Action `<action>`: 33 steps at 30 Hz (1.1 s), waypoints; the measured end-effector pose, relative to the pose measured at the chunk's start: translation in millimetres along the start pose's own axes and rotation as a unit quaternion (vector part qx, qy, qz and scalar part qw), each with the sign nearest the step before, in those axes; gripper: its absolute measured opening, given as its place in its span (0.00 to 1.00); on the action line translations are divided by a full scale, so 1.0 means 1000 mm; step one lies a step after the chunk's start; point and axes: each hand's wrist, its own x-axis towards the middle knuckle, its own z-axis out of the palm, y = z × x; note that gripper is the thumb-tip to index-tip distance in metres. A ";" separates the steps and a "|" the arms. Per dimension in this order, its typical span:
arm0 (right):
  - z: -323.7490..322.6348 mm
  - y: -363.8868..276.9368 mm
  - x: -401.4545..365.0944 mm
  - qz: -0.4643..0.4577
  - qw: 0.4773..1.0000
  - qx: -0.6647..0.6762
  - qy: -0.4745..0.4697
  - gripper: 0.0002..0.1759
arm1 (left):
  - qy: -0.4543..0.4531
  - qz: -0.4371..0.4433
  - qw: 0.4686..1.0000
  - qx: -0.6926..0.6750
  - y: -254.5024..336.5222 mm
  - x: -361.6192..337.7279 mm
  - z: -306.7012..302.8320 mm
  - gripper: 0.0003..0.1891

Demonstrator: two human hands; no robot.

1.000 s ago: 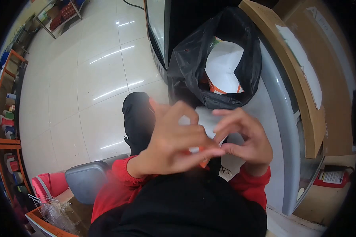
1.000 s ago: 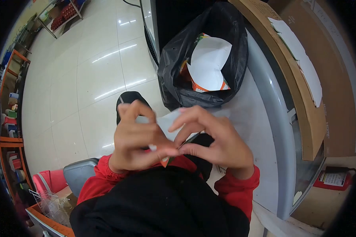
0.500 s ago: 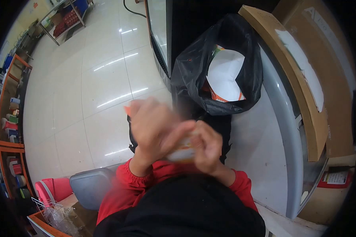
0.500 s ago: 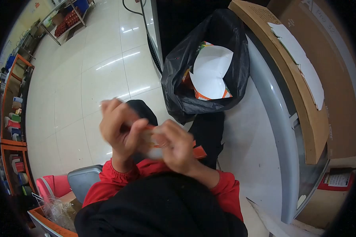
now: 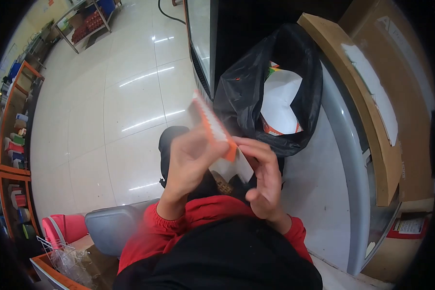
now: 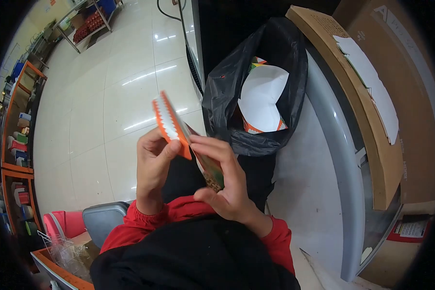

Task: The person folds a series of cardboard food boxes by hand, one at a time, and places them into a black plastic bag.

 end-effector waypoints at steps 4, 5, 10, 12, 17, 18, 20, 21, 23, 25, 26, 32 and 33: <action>-0.002 -0.002 0.000 0.016 0.998 0.011 0.054 0.08 | 0.132 0.152 0.979 0.036 0.001 0.001 0.017 0.05; -0.003 0.000 0.000 0.023 0.998 0.022 0.059 0.07 | 0.148 0.186 0.969 0.064 0.000 0.000 0.018 0.06; 0.004 -0.003 0.000 0.041 0.993 0.037 0.103 0.04 | 0.223 0.369 0.863 0.264 -0.011 -0.005 0.018 0.09; 0.007 -0.002 0.008 -0.003 0.991 -0.045 0.125 0.03 | 0.182 0.335 0.859 0.343 -0.005 -0.010 0.022 0.08; 0.014 0.006 0.021 -0.081 0.971 -0.150 0.168 0.04 | 0.138 0.230 0.911 0.313 0.003 -0.008 0.026 0.09; 0.014 0.007 0.022 -0.084 0.969 -0.156 0.173 0.04 | 0.137 0.202 0.925 0.290 0.006 -0.007 0.024 0.10; 0.014 0.007 0.023 -0.102 0.966 -0.170 0.166 0.04 | 0.111 0.176 0.944 0.256 0.008 -0.006 0.016 0.09; 0.013 0.007 0.024 -0.111 0.964 -0.177 0.162 0.05 | 0.098 0.163 0.952 0.239 0.009 -0.005 0.014 0.09; 0.015 0.003 0.025 -0.119 0.957 -0.215 0.151 0.06 | 0.094 0.144 0.962 0.211 0.010 -0.006 0.012 0.08; 0.015 -0.001 0.025 -0.133 0.945 -0.271 0.124 0.09 | 0.106 0.135 0.970 0.174 0.009 -0.006 0.013 0.07; 0.013 -0.002 0.026 -0.145 0.935 -0.306 0.100 0.12 | 0.122 0.137 0.971 0.151 0.007 -0.004 0.015 0.06; 0.038 0.000 0.003 -0.062 0.917 -0.394 -0.013 0.30 | 0.172 0.155 0.971 0.064 -0.001 -0.001 0.020 0.07; 0.030 0.002 0.003 -0.075 0.932 -0.354 -0.026 0.30 | 0.167 0.167 0.969 0.072 -0.004 -0.001 0.017 0.05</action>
